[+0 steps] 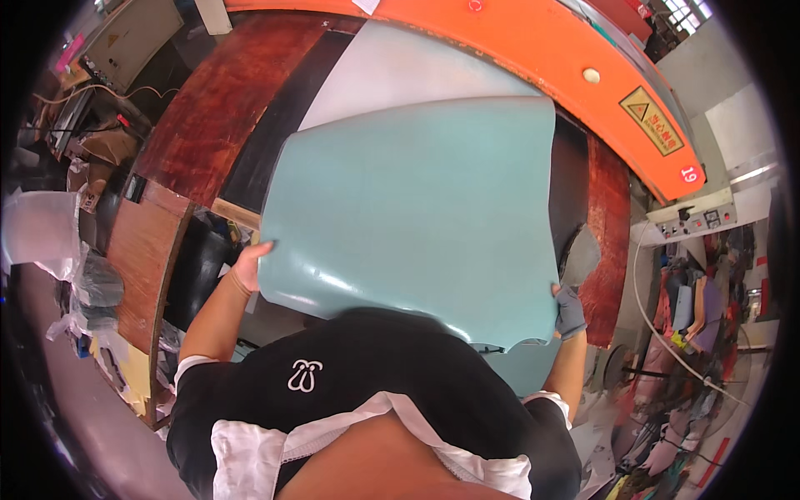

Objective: The person gathers teal cut parts from a workbench, places them into a clear plastic bag, and ties the bag shut. They then handle large translucent sheets, aligning and stacking them on a press machine, and place a cut part on top of a sheet.

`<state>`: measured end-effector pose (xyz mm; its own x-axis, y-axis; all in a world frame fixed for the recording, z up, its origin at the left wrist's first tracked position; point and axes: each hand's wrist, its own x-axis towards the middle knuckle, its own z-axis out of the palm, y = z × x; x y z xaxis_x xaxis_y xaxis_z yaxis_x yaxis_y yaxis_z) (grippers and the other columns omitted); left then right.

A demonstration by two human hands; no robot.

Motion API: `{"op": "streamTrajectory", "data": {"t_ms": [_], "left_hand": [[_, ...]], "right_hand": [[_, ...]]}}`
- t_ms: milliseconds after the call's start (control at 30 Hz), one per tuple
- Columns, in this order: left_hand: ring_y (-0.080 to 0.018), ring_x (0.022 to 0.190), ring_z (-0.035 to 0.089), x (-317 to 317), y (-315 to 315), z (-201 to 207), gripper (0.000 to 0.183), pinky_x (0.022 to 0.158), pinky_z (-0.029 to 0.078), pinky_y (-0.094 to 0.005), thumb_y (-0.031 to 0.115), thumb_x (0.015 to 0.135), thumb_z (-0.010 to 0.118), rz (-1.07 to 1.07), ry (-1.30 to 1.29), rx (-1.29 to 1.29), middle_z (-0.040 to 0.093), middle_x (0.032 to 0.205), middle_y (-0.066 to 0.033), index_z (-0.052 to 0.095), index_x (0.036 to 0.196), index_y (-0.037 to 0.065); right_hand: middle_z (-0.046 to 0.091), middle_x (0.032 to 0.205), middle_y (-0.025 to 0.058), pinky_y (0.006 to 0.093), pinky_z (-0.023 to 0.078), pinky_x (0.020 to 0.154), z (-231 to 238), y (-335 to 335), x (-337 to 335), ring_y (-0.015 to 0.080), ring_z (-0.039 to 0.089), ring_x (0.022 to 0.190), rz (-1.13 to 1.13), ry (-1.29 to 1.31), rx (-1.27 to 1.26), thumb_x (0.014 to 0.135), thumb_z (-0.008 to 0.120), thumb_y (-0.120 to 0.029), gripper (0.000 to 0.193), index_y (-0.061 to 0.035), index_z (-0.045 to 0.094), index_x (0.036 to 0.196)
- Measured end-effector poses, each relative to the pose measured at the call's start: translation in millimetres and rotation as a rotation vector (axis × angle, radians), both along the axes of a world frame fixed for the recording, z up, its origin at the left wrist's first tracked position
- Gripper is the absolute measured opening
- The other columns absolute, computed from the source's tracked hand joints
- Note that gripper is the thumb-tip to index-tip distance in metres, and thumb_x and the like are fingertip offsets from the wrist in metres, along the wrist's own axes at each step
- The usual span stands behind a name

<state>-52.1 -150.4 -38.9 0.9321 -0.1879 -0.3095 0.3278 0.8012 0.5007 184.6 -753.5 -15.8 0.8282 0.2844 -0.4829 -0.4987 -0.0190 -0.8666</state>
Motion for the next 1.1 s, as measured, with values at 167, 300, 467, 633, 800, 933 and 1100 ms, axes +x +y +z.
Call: {"op": "streamTrajectory", "data": {"t_ms": [167,300,467,633,800,933,1100], "left_hand": [[-0.028,0.117,0.045,73,42,18,0.064,0.098,0.036,-0.0422,0.047,0.089,0.042,0.053,-0.085,-0.048,0.045,0.129,-0.0155,0.035,0.132,0.001],[-0.0227,0.108,0.051,156,51,9,0.055,0.091,0.042,-0.0374,0.042,0.09,0.045,0.016,0.095,0.244,0.051,0.12,-0.0122,0.04,0.126,0.001],[-0.0205,0.094,0.058,157,5,6,0.042,0.083,0.047,-0.0345,0.03,0.09,0.049,-0.042,-0.034,0.613,0.058,0.109,-0.0104,0.044,0.124,0.005],[-0.0252,0.077,0.059,95,-55,54,0.016,0.061,0.049,-0.0362,0.018,0.082,0.051,-0.286,-0.833,1.779,0.059,0.082,-0.0108,0.054,0.094,0.007],[-0.0235,0.07,0.057,73,-113,72,0.015,0.051,0.046,-0.0364,0.016,0.075,0.048,-0.393,-1.611,1.66,0.055,0.07,-0.0053,0.058,0.086,0.013],[-0.029,0.074,0.058,88,-120,63,0.033,0.065,0.046,-0.043,0.01,0.072,0.049,-0.637,-1.538,1.429,0.06,0.075,-0.0078,0.062,0.101,0.018],[-0.0298,0.077,0.057,100,-122,57,0.022,0.071,0.043,-0.0426,0.009,0.07,0.051,-0.785,-1.402,1.17,0.061,0.079,-0.0103,0.062,0.089,0.011]], "right_hand": [[0.061,0.097,0.0041,0.0251,0.047,0.072,19,5,-59,0.0113,0.057,0.083,0.046,-0.025,-0.227,0.085,0.054,-0.007,0.028,-0.0029,0.054,0.114],[0.061,0.098,0.004,0.0252,0.046,0.073,23,-13,-121,0.0106,0.056,0.085,-0.001,0.12,-0.212,0.084,0.056,-0.006,0.03,-0.0028,0.055,0.113],[0.061,0.095,0.0009,0.0249,0.045,0.072,11,-28,-176,0.0087,0.054,0.082,0.04,-0.048,-0.47,0.082,0.059,-0.006,0.028,-0.0033,0.057,0.11],[0.061,0.094,-0.0009,0.0246,0.043,0.074,15,-28,-193,0.0091,0.052,0.083,-0.088,0.149,-0.379,0.081,0.06,-0.006,0.026,-0.0032,0.06,0.107],[0.06,0.096,-0.0008,0.0241,0.043,0.073,12,-22,-195,0.009,0.052,0.084,0.002,-0.008,-0.649,0.081,0.06,-0.006,0.025,-0.0033,0.06,0.105],[0.058,0.102,0.0009,0.0269,0.042,0.081,-7,-18,-188,0.0109,0.052,0.09,-0.152,-0.009,-0.497,0.083,0.059,-0.013,0.026,-0.0045,0.058,0.108],[0.06,0.104,0.0039,0.0294,0.045,0.082,-29,-24,-128,0.0166,0.056,0.092,-0.303,0.136,-0.115,0.089,0.053,-0.027,0.032,-0.0053,0.055,0.112]]}}
